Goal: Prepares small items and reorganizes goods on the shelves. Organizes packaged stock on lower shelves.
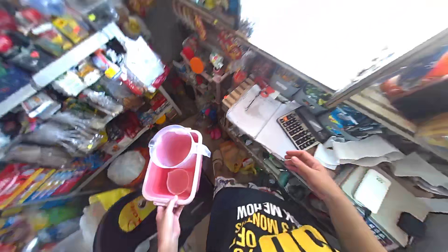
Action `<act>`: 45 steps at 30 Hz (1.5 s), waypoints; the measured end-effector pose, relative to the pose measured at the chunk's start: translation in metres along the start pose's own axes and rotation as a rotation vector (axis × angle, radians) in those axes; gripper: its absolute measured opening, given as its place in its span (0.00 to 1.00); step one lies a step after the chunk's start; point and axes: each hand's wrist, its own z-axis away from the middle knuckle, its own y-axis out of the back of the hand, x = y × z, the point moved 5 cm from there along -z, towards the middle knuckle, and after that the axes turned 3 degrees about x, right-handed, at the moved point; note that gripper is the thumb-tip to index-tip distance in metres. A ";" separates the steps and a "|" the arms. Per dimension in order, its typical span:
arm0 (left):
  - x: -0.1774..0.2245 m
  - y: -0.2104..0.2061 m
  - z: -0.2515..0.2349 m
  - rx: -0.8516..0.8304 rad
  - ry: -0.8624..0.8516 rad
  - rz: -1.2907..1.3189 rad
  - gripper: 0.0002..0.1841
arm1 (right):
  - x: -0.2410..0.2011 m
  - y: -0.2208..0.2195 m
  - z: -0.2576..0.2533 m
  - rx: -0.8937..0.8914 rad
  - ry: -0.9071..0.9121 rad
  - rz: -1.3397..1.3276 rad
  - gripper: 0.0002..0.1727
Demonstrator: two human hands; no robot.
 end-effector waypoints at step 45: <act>0.128 -0.172 -0.134 -0.190 0.013 0.060 0.15 | -0.013 0.004 -0.003 -0.072 0.153 0.085 0.10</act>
